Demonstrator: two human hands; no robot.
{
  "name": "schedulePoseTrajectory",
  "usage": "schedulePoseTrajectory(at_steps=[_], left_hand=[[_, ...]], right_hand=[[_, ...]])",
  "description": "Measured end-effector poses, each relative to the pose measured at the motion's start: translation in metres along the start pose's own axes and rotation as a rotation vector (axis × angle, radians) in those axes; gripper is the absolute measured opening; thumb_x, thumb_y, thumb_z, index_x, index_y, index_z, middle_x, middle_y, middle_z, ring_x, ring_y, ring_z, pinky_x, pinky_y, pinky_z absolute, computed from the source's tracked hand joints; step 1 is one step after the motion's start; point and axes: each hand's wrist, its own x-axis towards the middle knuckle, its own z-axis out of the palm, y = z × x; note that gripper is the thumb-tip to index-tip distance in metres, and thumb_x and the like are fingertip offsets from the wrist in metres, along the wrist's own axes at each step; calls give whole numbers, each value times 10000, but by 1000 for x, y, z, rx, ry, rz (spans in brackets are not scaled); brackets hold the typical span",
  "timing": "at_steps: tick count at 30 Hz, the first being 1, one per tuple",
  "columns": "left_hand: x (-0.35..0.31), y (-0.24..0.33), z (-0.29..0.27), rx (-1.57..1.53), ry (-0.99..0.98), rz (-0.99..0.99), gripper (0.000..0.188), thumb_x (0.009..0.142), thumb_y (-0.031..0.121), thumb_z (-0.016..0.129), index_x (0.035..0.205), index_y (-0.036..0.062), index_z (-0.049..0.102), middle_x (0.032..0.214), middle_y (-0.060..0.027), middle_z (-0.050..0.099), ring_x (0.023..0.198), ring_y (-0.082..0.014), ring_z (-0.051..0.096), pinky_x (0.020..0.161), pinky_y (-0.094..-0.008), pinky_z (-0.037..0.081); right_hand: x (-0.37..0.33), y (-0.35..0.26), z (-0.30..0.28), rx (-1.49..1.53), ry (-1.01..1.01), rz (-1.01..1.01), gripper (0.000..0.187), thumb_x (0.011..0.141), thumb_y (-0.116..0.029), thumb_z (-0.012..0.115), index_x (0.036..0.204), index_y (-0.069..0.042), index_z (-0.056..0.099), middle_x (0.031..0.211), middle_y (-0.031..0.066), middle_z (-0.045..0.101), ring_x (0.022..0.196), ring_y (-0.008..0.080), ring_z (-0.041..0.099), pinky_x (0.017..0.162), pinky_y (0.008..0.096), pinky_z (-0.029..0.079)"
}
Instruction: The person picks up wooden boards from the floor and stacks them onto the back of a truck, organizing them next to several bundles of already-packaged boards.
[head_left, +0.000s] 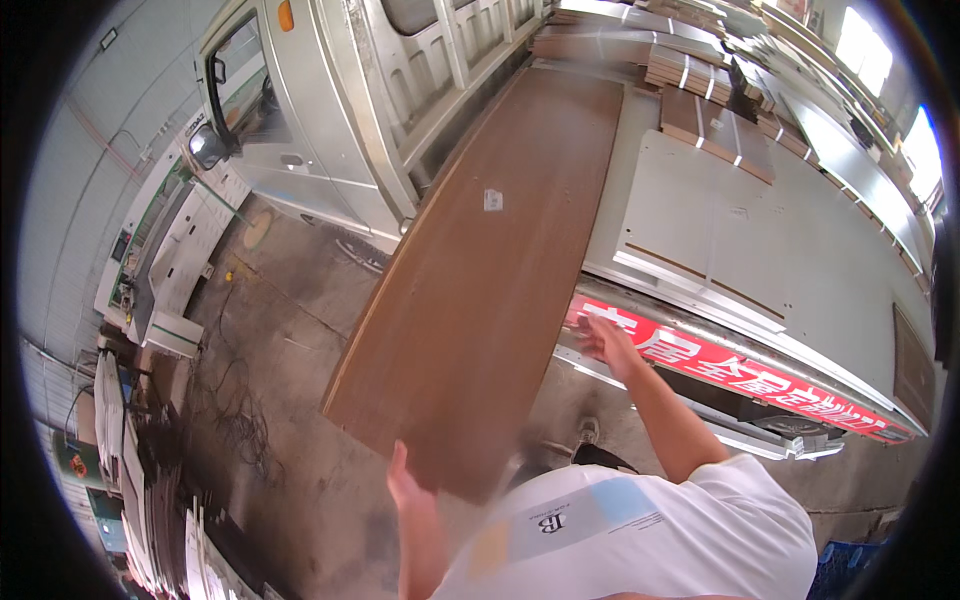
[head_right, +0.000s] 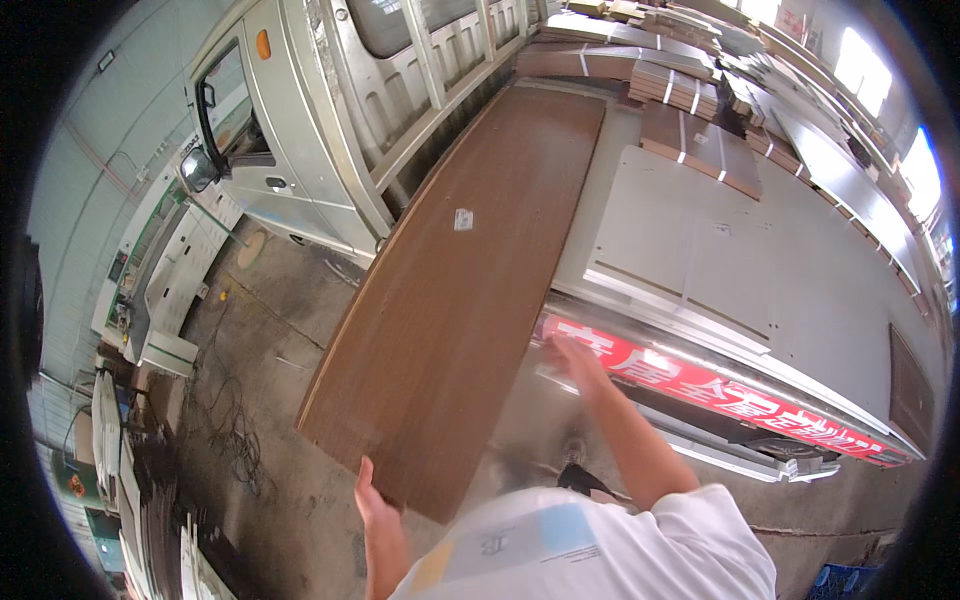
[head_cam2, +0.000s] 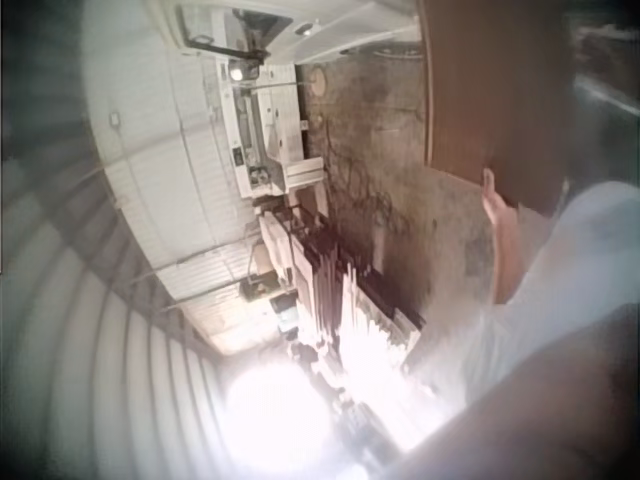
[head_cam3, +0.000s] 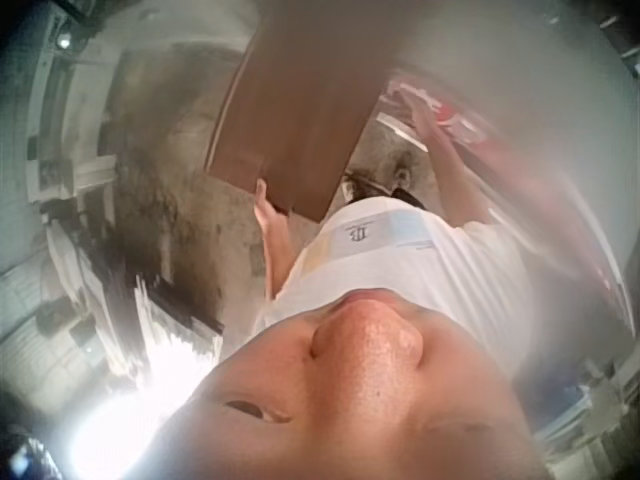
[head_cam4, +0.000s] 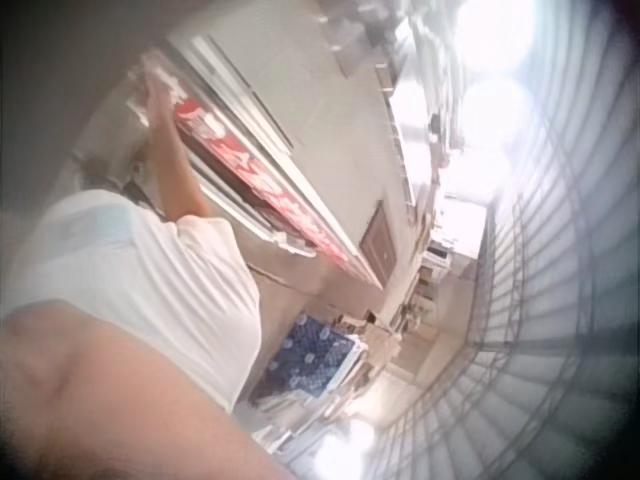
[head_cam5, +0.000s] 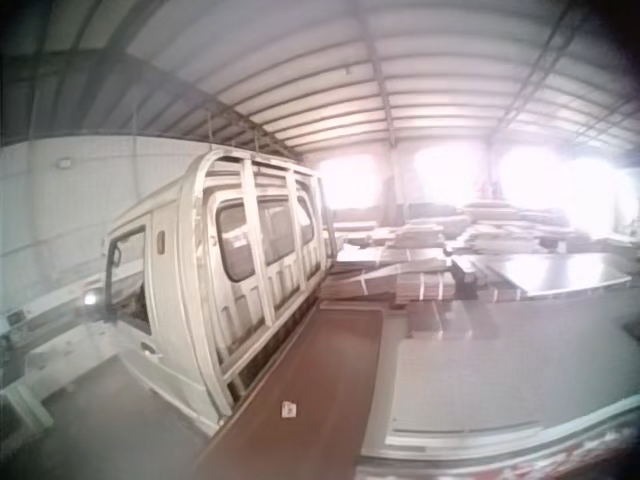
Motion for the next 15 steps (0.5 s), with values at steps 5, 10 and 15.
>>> schedulePoseTrajectory(at_steps=[5,10,15], left_hand=[[-80,44,-59,-8,3,152,667,1001,505,606,1463,30,538,1473,-119,582,1344,-371,533,1130,-523,417],[-128,26,-167,168,185,330,635,1027,469,553,1494,44,485,1450,-131,557,1310,-337,534,1088,-493,448],[-140,10,-241,408,340,474,602,1053,424,499,1525,57,432,1416,-139,538,1265,-299,539,1036,-463,484]], right_hand=[[59,-43,35,263,-2,58,467,1022,-543,598,1240,-138,677,1175,12,729,1044,175,678,881,383,532],[56,-58,75,454,91,201,486,972,-481,707,1280,-108,660,1247,51,709,1127,235,675,943,414,545],[22,-18,97,569,-26,206,570,966,-385,738,1389,-41,575,1416,135,624,1283,307,598,1097,473,465]])
